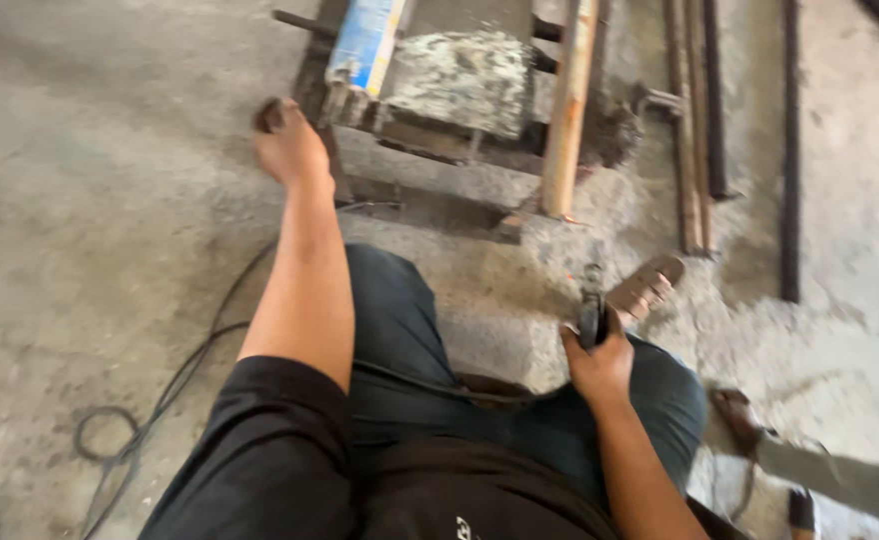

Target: The person welds metal pipes using a handheld welding torch. They pick up a pipe, place it on a metal stand, and weld a joint, creating sparks. The person repeats this process with multiple pipes, occasionally adjusting their position and the pipe's orientation.

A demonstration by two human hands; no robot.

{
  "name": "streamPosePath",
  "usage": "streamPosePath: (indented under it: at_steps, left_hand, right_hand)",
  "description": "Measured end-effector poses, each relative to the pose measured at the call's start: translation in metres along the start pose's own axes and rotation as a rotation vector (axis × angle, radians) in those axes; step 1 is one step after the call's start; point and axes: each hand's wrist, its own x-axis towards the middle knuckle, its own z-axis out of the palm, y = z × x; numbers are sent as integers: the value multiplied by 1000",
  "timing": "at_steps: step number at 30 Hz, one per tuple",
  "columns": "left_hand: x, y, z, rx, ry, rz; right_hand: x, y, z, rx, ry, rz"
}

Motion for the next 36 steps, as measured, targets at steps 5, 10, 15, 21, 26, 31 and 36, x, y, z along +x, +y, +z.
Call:
streamPosePath:
  at_steps: [5,10,15,21,26,31,36]
  left_hand:
    - [-6,-21,-5,407,-204,-9]
    - [-3,-24,-2,631,-171,89]
    - [12,-36,-6,763,-195,73]
    - [42,-39,-40,1011,-457,105]
    - [47,-26,-173,1386,-845,455]
    - [48,19,-348,1567,-750,143]
    - [95,97,-392,1154,-489,645]
  right_hand:
    - [1,6,8,36,-14,-32]
    - [3,4,8,32,-20,-53]
    - [-1,1,2,72,-45,38]
    - [1,4,6,112,-15,-37]
    - [4,10,8,122,-38,-47]
    - [8,14,7,149,-8,-60]
    - [7,10,9,188,-28,-25]
